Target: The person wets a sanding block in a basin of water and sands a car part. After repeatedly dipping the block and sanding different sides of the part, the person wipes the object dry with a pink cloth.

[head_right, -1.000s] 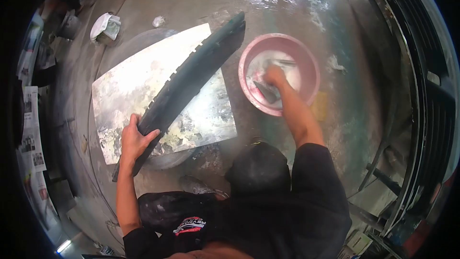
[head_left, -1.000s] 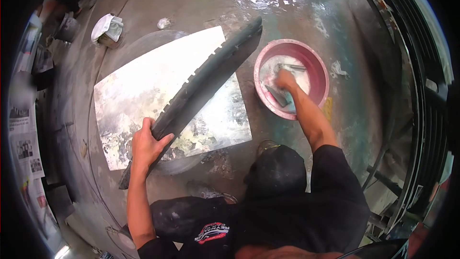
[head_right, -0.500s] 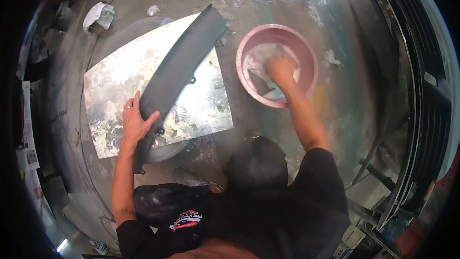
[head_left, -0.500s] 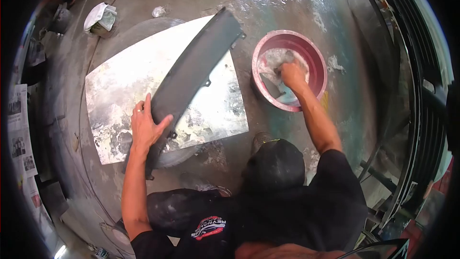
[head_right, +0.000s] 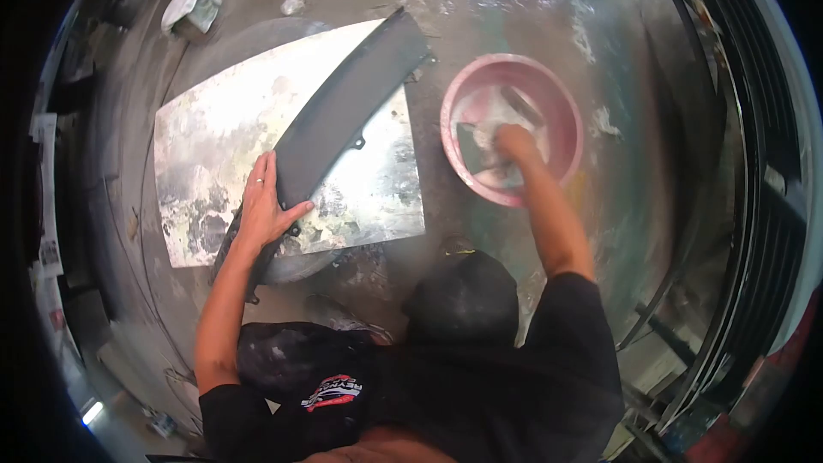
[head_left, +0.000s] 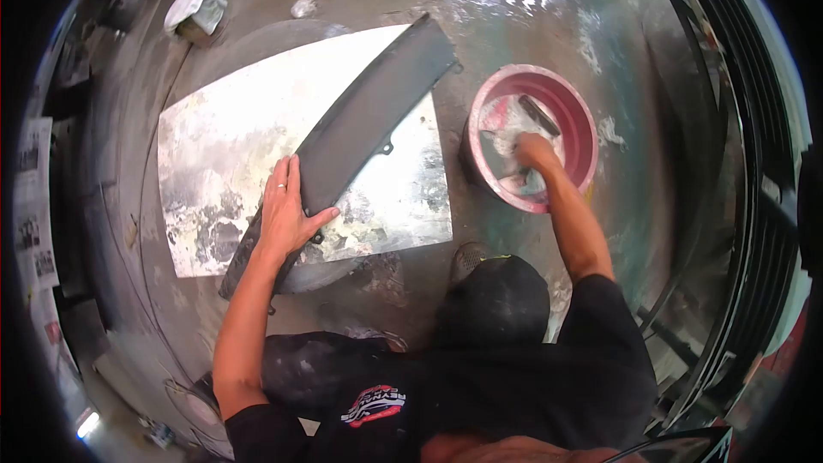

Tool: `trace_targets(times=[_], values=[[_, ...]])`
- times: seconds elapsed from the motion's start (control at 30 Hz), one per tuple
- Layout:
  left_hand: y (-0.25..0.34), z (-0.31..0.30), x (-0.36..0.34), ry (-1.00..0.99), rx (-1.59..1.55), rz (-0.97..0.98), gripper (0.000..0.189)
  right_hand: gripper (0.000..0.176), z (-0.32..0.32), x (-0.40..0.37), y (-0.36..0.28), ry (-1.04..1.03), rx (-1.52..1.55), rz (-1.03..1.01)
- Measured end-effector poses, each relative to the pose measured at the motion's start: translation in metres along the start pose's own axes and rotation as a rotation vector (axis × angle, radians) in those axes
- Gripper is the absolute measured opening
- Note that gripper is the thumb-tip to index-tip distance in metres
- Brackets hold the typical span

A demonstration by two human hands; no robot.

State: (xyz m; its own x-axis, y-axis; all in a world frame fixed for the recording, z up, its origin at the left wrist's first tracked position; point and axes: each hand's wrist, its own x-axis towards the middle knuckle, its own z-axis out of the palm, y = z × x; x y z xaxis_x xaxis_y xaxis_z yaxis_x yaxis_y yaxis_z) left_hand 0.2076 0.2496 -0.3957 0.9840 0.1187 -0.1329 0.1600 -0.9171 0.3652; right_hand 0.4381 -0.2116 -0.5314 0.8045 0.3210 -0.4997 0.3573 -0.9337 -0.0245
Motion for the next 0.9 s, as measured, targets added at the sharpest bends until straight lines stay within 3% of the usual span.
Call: trace_targets(times=[0.07,0.1,0.13,0.17,0.23,0.3,0.43,0.53,0.67,0.73,0.77,0.8,0.83,0.9], values=[[-0.004,0.005,-0.006,0.055,0.038,0.039,0.111,0.032,-0.059,-0.039,-0.012,0.087,0.653,0.167],[-0.003,0.007,-0.007,0.058,0.032,0.013,0.111,0.037,-0.028,-0.026,0.025,0.284,0.719,-0.155],[-0.001,0.008,-0.005,0.084,0.082,0.002,0.111,0.039,-0.059,-0.056,0.005,0.440,0.960,-0.196],[0.000,0.010,-0.006,0.103,0.129,-0.002,0.111,0.038,-0.090,-0.075,-0.025,0.419,1.586,0.008],[0.002,0.012,-0.007,0.104,0.135,-0.018,0.111,0.038,-0.126,-0.086,-0.070,0.599,1.552,-0.055],[0.003,0.013,-0.004,0.109,0.143,-0.011,0.110,0.038,-0.122,-0.054,-0.093,0.714,1.451,-0.213],[-0.001,0.016,-0.004,0.132,0.126,0.012,0.110,0.039,-0.142,0.025,-0.147,0.976,0.486,-0.441],[0.007,0.019,-0.004,0.142,0.136,0.011,0.113,0.047,-0.133,0.068,-0.176,0.867,0.259,-0.445],[0.011,0.027,-0.003,0.188,0.141,0.028,0.116,0.048,-0.128,0.077,-0.191,0.933,0.156,-0.480],[0.012,0.029,-0.004,0.188,0.147,0.022,0.114,0.048,-0.115,0.065,-0.209,1.062,0.210,-0.453],[0.013,0.027,-0.003,0.194,0.159,0.017,0.113,0.044,-0.115,0.053,-0.220,1.022,0.102,-0.470],[0.014,0.026,-0.001,0.210,0.159,0.020,0.113,0.038,-0.088,0.047,-0.238,0.875,0.326,-0.473],[0.014,0.025,-0.002,0.184,0.151,0.007,0.113,0.039,-0.093,0.020,-0.246,0.908,0.195,-0.726],[0.014,0.024,-0.001,0.149,0.143,0.003,0.114,0.044,-0.104,0.033,-0.226,0.843,0.175,-0.854]])
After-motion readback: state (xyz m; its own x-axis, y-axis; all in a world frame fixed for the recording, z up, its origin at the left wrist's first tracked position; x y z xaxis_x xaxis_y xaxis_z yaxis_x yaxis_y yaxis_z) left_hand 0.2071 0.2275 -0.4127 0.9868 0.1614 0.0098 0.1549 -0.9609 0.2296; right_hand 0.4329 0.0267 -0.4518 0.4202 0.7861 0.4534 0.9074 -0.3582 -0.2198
